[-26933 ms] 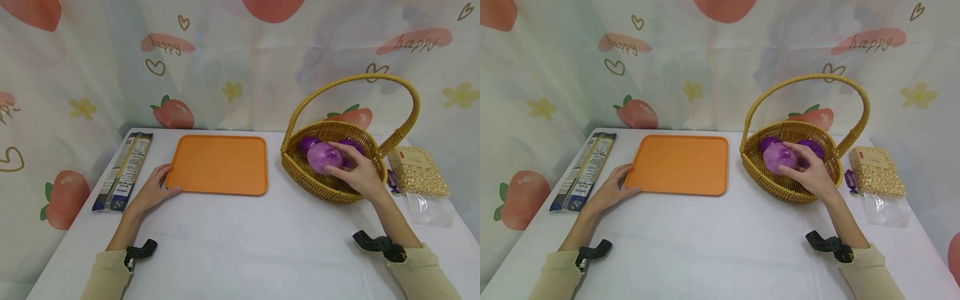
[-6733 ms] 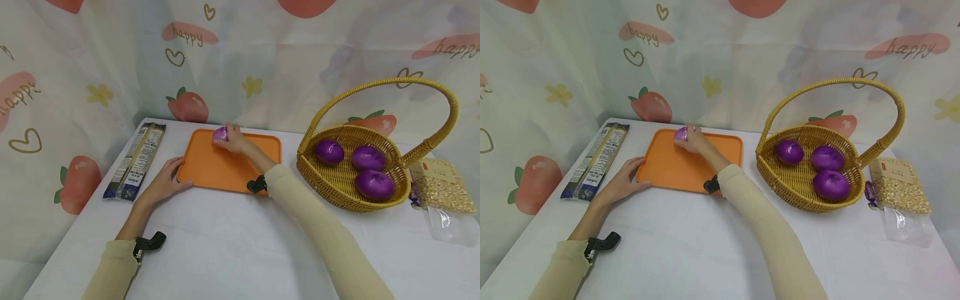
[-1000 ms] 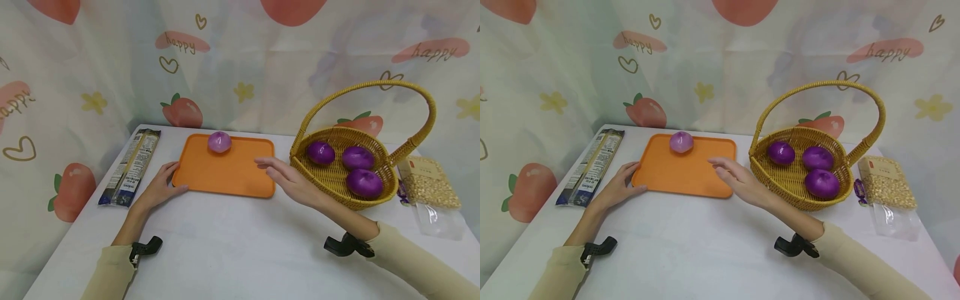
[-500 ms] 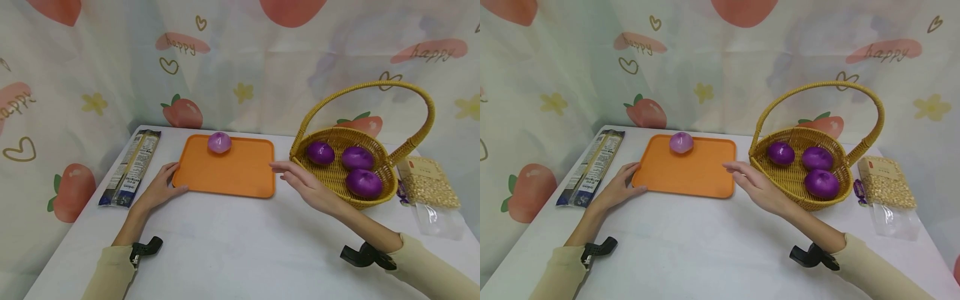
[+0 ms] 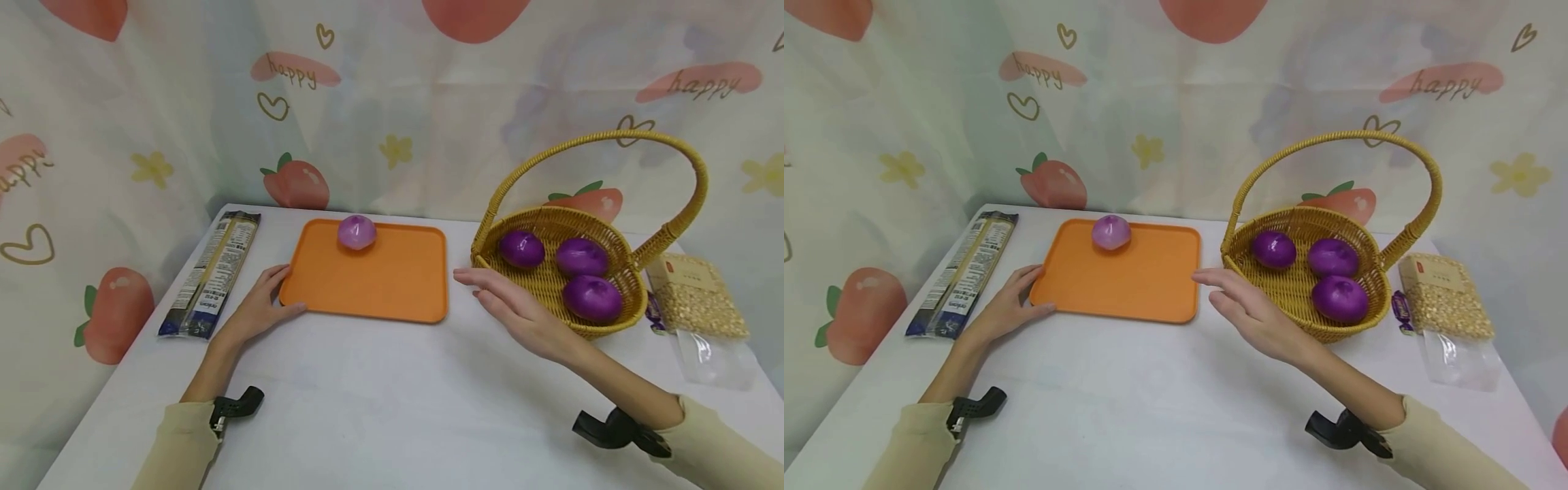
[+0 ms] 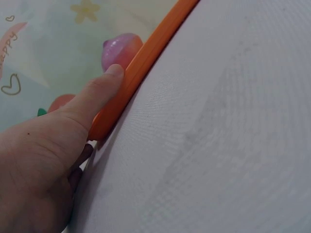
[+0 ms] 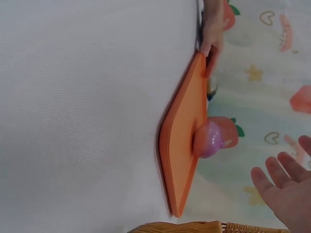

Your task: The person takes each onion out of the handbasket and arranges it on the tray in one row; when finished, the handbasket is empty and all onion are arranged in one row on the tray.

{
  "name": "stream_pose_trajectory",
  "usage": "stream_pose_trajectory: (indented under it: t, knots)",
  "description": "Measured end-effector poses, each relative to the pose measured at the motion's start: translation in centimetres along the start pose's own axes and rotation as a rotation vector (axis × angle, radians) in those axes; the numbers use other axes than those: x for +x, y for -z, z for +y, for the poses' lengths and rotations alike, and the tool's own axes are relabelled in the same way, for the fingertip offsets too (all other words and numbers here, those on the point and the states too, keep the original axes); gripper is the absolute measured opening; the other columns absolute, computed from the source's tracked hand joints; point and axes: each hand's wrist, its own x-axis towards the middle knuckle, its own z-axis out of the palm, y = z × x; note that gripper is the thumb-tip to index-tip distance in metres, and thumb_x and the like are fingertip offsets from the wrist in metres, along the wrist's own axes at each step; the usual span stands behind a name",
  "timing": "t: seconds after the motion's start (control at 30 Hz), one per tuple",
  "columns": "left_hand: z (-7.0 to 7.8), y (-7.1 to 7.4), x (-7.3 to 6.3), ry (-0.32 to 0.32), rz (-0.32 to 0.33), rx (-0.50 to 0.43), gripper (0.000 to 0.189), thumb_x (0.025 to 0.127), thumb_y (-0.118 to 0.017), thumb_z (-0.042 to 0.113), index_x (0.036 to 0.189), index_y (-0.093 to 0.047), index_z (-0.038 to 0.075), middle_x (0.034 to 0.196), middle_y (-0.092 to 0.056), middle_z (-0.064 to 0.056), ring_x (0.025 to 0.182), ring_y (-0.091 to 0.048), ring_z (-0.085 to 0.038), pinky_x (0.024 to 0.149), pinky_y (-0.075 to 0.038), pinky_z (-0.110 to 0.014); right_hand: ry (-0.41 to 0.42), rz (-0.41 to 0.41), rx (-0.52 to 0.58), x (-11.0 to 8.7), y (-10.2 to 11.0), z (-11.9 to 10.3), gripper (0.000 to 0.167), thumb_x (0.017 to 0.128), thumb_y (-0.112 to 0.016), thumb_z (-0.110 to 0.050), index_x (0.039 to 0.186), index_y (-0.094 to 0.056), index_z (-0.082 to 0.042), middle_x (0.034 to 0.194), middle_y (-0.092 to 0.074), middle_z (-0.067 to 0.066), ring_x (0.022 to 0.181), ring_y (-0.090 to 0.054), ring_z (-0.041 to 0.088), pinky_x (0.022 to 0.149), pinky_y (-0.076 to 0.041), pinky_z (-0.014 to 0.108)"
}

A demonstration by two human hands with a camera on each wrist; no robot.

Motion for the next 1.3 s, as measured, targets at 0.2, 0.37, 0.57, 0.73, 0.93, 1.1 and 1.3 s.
stream_pose_trajectory:
  t: [0.2, 0.37, 0.57, 0.73, 0.93, 1.1, 1.3]
  knots:
    - [0.0, 0.0, 0.1, -0.004, -0.004, -0.005, 0.095, 0.080, -0.076, 0.046, 0.152, -0.028, 0.005, 0.158, -0.023, -0.012, 0.149, -0.021, -0.033, 0.122, -0.023, -0.050, -0.037, 0.022, -0.086, -0.5, 0.2, 0.1, 0.039, 0.105, -0.036, -0.012, 0.142, -0.047, -0.013, 0.147, -0.047, 0.011, 0.131, -0.039, -0.008, 0.105, -0.033, 0.004]
    - [0.0, 0.1, 0.0, 0.001, -0.002, -0.013, 0.095, 0.080, -0.076, 0.046, 0.152, -0.028, 0.005, 0.158, -0.023, -0.012, 0.149, -0.021, -0.033, 0.122, -0.022, -0.051, -0.002, 0.034, -0.119, -0.8, 0.8, 0.7, 0.040, 0.104, -0.037, -0.008, 0.142, -0.047, -0.011, 0.147, -0.047, 0.013, 0.134, -0.035, -0.011, 0.107, -0.030, 0.003]
    - [0.1, 0.2, -0.1, -0.001, 0.003, -0.016, 0.095, 0.080, -0.077, 0.044, 0.152, -0.029, 0.005, 0.158, -0.023, -0.013, 0.149, -0.021, -0.034, 0.122, -0.022, -0.052, 0.055, 0.056, -0.160, -0.9, 1.9, 1.6, 0.040, 0.101, -0.040, -0.003, 0.141, -0.047, -0.006, 0.143, -0.048, 0.018, 0.132, -0.035, -0.012, 0.107, -0.031, 0.003]
    - [0.1, 0.1, -0.2, -0.009, 0.005, -0.014, 0.094, 0.081, -0.076, 0.044, 0.152, -0.028, 0.004, 0.158, -0.023, -0.013, 0.149, -0.021, -0.034, 0.121, -0.022, -0.052, 0.039, 0.069, -0.213, -1.1, 2.7, 2.1, 0.043, 0.099, -0.045, -0.004, 0.142, -0.047, -0.010, 0.144, -0.047, 0.017, 0.133, -0.033, -0.013, 0.107, -0.028, 0.001]
    - [0.0, 0.0, -0.2, -0.002, 0.004, -0.001, 0.094, 0.081, -0.076, 0.044, 0.152, -0.028, 0.004, 0.158, -0.023, -0.013, 0.149, -0.021, -0.034, 0.121, -0.022, -0.052, -0.035, 0.071, -0.267, -1.1, 3.6, 2.3, 0.042, 0.100, -0.047, -0.011, 0.142, -0.046, -0.008, 0.147, -0.044, 0.015, 0.137, -0.034, -0.001, 0.105, -0.021, -0.001]
    - [-0.1, 0.0, -0.2, -0.002, 0.005, 0.010, 0.093, 0.081, -0.076, 0.042, 0.151, -0.029, 0.004, 0.158, -0.023, -0.014, 0.149, -0.021, -0.034, 0.122, -0.021, -0.053, -0.105, 0.048, -0.298, -1.2, 4.3, 2.6, 0.044, 0.100, -0.048, -0.017, 0.144, -0.044, -0.012, 0.150, -0.041, 0.014, 0.139, -0.035, 0.026, 0.116, -0.034, 0.034]
    - [0.0, 0.0, -0.1, -0.016, 0.003, 0.013, 0.093, 0.081, -0.076, 0.042, 0.151, -0.029, 0.004, 0.158, -0.023, -0.014, 0.149, -0.021, -0.035, 0.122, -0.021, -0.054, -0.135, 0.037, -0.272, -1.1, 5.3, 3.1, 0.047, 0.099, -0.051, -0.019, 0.145, -0.043, -0.009, 0.151, -0.039, 0.017, 0.140, -0.033, 0.040, 0.107, -0.031, 0.069]
